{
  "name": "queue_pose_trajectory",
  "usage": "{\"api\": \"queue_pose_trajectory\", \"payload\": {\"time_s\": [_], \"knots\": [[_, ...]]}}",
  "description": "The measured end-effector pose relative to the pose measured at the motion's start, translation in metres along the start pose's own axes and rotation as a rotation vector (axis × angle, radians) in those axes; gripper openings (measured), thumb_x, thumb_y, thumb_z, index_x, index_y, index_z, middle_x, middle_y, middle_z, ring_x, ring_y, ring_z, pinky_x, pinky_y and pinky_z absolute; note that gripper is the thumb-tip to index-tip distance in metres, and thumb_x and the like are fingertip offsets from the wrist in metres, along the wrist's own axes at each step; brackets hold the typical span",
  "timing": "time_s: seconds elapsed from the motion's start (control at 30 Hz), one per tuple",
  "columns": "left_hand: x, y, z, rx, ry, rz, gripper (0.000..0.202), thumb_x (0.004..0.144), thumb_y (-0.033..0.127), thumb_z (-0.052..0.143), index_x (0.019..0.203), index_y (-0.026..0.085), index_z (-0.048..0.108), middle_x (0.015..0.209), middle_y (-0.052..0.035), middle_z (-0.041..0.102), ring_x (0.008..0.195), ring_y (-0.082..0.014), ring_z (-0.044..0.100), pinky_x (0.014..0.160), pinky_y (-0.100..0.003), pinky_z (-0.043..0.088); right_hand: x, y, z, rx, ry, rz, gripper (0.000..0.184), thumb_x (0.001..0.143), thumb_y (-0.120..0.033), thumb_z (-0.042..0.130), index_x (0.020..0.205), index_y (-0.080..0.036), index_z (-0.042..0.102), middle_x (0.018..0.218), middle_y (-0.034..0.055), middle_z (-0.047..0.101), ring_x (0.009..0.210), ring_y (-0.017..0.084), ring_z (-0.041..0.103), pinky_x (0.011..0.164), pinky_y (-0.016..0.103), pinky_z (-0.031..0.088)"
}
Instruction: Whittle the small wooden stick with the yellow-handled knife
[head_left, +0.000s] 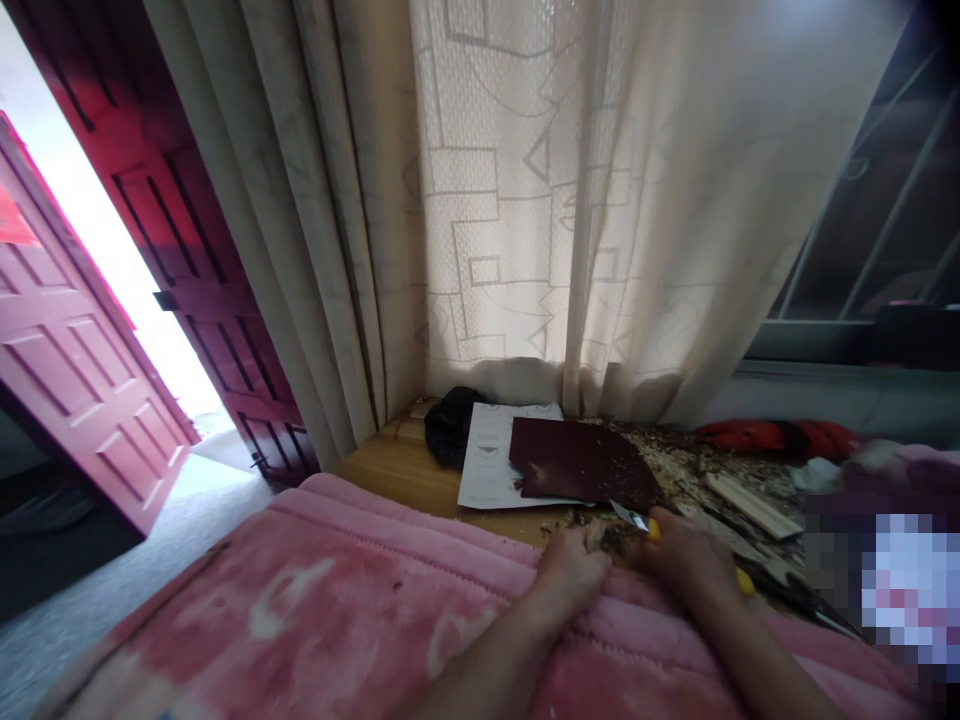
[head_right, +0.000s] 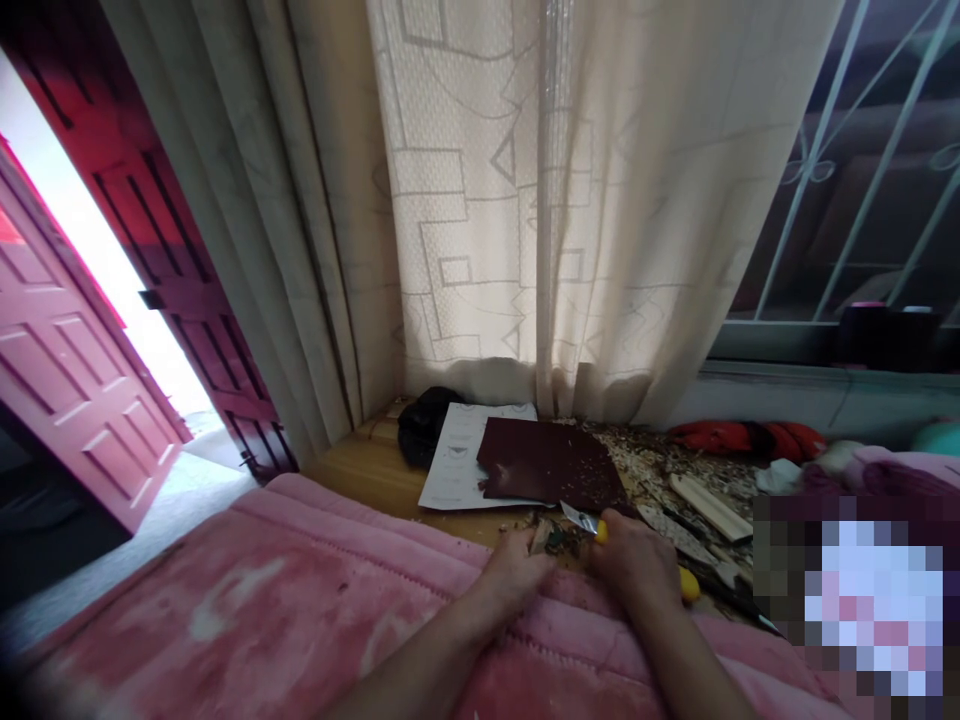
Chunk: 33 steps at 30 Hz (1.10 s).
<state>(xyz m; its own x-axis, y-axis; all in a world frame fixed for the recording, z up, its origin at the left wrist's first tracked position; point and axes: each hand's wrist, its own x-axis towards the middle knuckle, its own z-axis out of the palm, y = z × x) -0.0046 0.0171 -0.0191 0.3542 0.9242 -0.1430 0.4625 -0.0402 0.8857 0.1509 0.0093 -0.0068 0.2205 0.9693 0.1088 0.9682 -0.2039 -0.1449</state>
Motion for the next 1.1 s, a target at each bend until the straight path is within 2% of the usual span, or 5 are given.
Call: {"api": "queue_pose_trajectory", "payload": {"time_s": [0.13, 0.27, 0.47, 0.67, 1.1], "knots": [[0.002, -0.003, 0.001, 0.212, 0.133, -0.009, 0.018, 0.06, 0.025, 0.041, 0.071, 0.019, 0.055, 0.068, -0.0002, 0.056, 0.064, -0.0147, 0.049, 0.054, -0.022, 0.033, -0.001, -0.001, 0.002, -0.015, 0.037, -0.054, 0.019, 0.068, -0.032, 0.036, 0.067, -0.022, 0.052, 0.066, 0.0053, 0.059, 0.065, 0.02, 0.054, 0.053, 0.027, 0.026], [0.001, 0.0, 0.001, 0.267, 0.137, -0.026, 0.018, 0.062, 0.025, 0.041, 0.072, 0.021, 0.055, 0.07, 0.0001, 0.058, 0.065, -0.0148, 0.05, 0.055, -0.022, 0.033, -0.004, -0.004, 0.005, 0.004, 0.066, -0.106, 0.018, 0.069, -0.029, 0.036, 0.066, -0.022, 0.052, 0.067, 0.004, 0.06, 0.066, 0.018, 0.054, 0.054, 0.026, 0.026], [-0.001, -0.002, 0.002, 0.242, 0.141, -0.021, 0.019, 0.064, 0.027, 0.04, 0.074, 0.02, 0.055, 0.07, -0.0004, 0.058, 0.064, -0.0149, 0.05, 0.055, -0.022, 0.033, -0.014, -0.016, -0.005, 0.01, 0.033, -0.167, 0.015, 0.069, -0.024, 0.038, 0.068, -0.021, 0.052, 0.069, 0.0037, 0.061, 0.069, 0.018, 0.054, 0.057, 0.026, 0.026], [0.002, -0.009, 0.004, 0.131, 0.131, -0.027, 0.021, 0.064, 0.026, 0.043, 0.078, 0.02, 0.057, 0.075, -0.0003, 0.06, 0.067, -0.0143, 0.05, 0.057, -0.021, 0.034, -0.024, -0.024, -0.018, 0.026, 0.007, -0.242, 0.019, 0.07, -0.03, 0.038, 0.075, -0.019, 0.053, 0.075, 0.0057, 0.061, 0.073, 0.018, 0.054, 0.06, 0.025, 0.029], [0.004, -0.01, 0.004, 0.085, 0.137, -0.031, 0.023, 0.064, 0.029, 0.044, 0.077, 0.019, 0.059, 0.073, -0.001, 0.06, 0.066, -0.0146, 0.05, 0.054, -0.02, 0.032, -0.018, -0.025, -0.002, -0.029, -0.024, -0.164, 0.025, 0.068, -0.028, 0.036, 0.081, -0.021, 0.056, 0.076, 0.0077, 0.062, 0.07, 0.02, 0.055, 0.059, 0.028, 0.032]]}}
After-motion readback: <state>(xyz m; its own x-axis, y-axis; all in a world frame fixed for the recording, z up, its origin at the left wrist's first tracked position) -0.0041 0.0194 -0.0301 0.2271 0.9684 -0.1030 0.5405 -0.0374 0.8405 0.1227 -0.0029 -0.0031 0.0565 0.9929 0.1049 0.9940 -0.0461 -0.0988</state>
